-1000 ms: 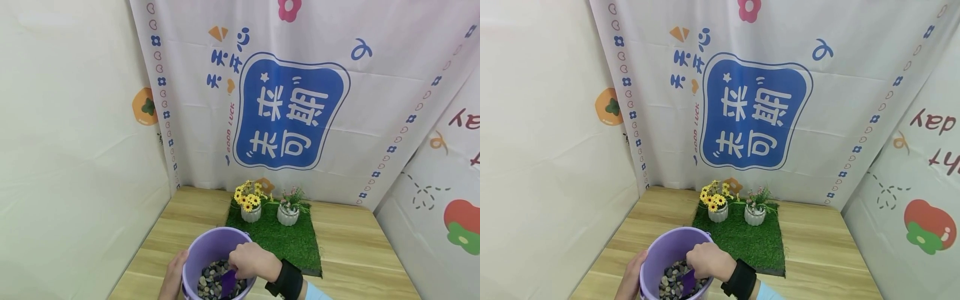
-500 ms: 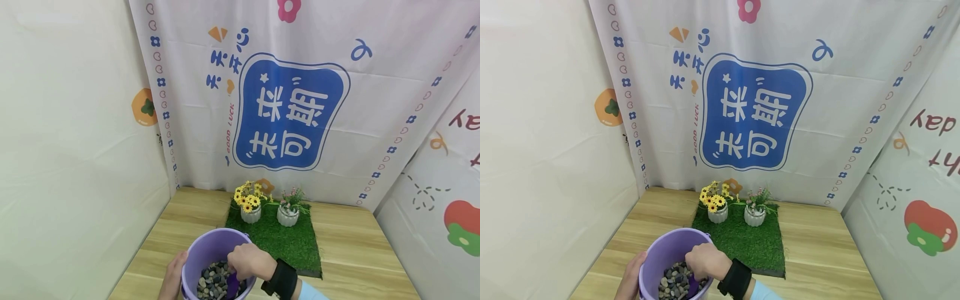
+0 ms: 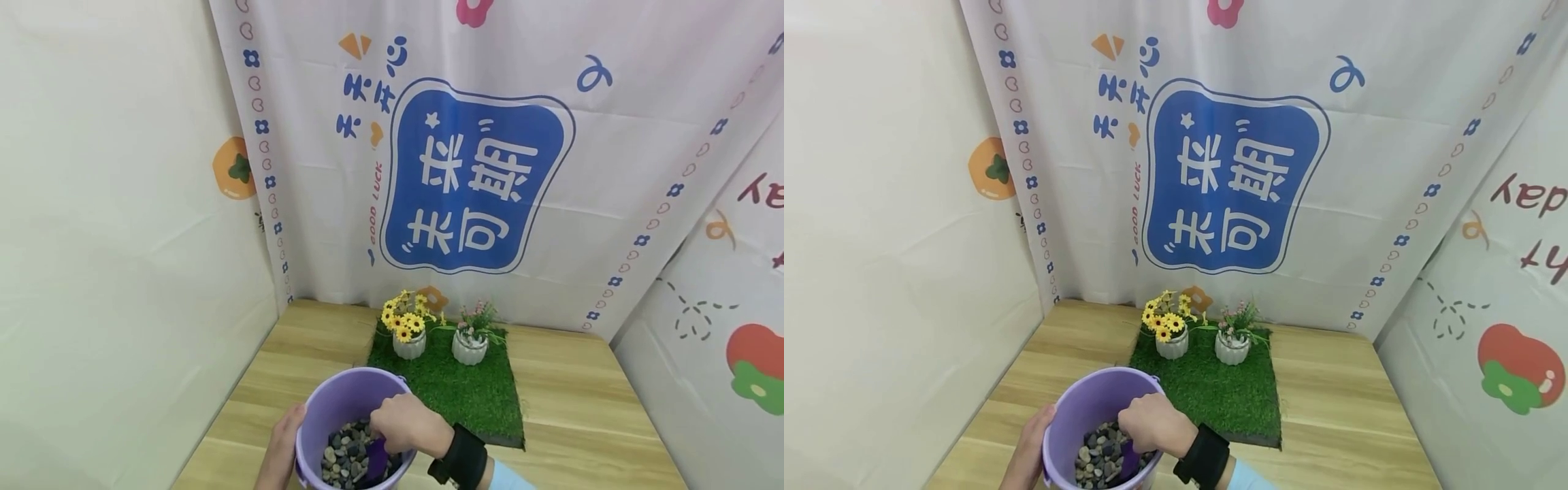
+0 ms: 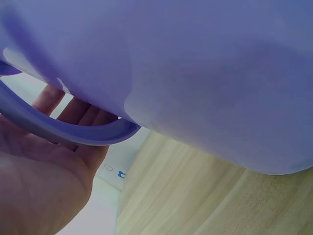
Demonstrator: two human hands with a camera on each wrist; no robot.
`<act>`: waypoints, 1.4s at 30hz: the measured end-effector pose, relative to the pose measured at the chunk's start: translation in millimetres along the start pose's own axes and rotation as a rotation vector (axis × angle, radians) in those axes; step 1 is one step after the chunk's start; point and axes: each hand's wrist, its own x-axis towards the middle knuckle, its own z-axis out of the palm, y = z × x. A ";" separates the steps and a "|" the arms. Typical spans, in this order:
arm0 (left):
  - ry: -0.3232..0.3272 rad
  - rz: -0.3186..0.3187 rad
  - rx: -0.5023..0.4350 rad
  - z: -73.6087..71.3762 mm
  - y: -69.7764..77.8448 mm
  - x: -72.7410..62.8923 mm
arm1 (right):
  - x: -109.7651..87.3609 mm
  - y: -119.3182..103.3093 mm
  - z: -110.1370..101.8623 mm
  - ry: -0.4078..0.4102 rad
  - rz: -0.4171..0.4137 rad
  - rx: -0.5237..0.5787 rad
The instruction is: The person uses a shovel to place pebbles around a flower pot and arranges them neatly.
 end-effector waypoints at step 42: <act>-0.146 0.013 -0.073 5.8 4.7 1.1 | 11.2 -2.3 26.7 0.031 0.064 0.010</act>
